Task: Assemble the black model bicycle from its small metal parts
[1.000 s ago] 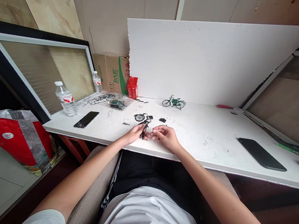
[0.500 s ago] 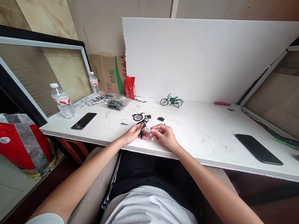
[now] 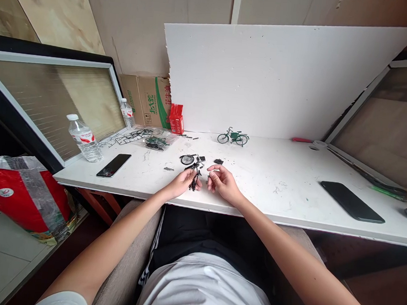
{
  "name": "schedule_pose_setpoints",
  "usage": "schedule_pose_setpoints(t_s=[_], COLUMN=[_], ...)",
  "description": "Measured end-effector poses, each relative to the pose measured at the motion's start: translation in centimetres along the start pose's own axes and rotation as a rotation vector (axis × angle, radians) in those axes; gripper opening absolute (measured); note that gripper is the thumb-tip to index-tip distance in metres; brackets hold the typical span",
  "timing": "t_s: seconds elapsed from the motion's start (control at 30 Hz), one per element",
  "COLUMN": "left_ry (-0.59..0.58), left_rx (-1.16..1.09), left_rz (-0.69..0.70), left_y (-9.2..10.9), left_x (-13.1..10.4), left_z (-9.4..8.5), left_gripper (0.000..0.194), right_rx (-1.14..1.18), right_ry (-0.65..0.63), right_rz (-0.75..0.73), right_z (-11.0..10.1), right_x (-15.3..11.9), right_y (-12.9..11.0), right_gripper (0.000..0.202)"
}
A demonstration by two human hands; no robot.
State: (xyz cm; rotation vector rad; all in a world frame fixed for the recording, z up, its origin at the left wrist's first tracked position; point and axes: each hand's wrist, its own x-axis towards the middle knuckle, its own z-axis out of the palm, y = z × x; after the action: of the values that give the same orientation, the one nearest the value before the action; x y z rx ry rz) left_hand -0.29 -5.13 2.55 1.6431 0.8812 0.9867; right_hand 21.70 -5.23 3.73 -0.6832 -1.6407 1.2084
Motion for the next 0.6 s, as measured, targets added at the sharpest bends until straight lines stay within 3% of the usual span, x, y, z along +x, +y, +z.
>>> schedule_pose_setpoints(t_s=[0.3,0.6], left_ry=[0.045,0.033], left_rx=[0.013,-0.006], left_rz=[-0.023,-0.044], left_y=[-0.6,0.4], left_x=[0.2,-0.1], left_z=[-0.2,0.1], left_gripper=[0.06,0.063], right_rx=[0.011,-0.005], right_ry=[0.032,0.097], right_rz=[-0.035,-0.023], right_z=[-0.3,-0.6], right_x=[0.1,0.2], right_y=[0.5,0.7], right_gripper=[0.04,0.048])
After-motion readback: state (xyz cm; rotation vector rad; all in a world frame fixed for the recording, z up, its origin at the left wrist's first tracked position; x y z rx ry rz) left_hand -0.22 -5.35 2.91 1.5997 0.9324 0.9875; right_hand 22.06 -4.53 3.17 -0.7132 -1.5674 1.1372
